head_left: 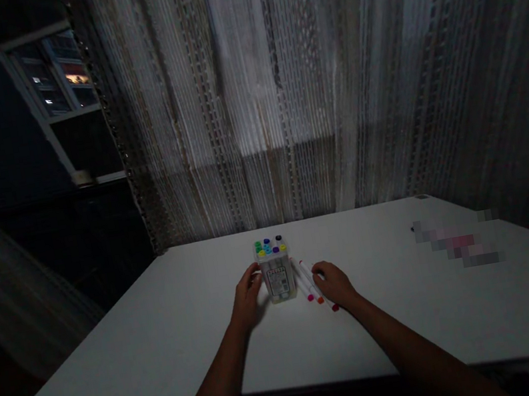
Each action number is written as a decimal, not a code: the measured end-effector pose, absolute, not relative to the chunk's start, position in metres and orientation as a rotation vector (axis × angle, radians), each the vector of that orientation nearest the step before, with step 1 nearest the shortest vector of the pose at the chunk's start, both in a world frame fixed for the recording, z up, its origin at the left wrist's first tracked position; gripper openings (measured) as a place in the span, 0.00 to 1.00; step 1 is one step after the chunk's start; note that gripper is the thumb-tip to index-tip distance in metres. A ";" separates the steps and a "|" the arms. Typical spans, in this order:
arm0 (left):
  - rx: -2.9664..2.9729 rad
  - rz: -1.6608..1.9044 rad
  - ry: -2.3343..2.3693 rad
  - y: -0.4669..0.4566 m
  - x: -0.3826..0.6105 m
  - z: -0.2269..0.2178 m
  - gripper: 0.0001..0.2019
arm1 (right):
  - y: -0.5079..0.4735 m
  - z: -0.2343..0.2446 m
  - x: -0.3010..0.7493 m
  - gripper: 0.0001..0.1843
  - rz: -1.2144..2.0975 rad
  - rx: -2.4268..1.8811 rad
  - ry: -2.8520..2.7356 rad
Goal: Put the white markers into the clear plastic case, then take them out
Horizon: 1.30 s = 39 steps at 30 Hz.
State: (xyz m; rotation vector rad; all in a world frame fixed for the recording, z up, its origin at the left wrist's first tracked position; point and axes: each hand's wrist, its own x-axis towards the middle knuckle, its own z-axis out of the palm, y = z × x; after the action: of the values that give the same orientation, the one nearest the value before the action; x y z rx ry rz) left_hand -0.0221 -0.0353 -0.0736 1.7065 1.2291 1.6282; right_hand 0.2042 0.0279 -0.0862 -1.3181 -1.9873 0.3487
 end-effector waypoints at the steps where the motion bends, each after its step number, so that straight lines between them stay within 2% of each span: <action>1: 1.710 1.608 1.223 -0.035 -0.022 -0.074 0.24 | 0.028 -0.086 0.204 0.08 0.350 -1.320 -1.986; 9: 1.696 1.460 1.212 -0.028 -0.023 -0.084 0.31 | 0.026 -0.084 0.205 0.08 0.357 -1.307 -1.992; 28: 1.574 1.419 1.122 -0.035 -0.008 -0.078 0.28 | 0.025 -0.089 0.206 0.08 0.298 -1.369 -1.987; 39: 1.534 1.411 1.187 -0.034 -0.008 -0.081 0.32 | 0.026 -0.090 0.206 0.07 0.318 -1.370 -1.968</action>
State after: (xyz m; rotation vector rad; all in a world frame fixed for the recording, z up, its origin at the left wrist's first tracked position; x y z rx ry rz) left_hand -0.0076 -0.0341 -0.0807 1.5337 1.1874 1.4109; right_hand 0.2064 0.0255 -0.0904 -1.3699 -1.9685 0.3178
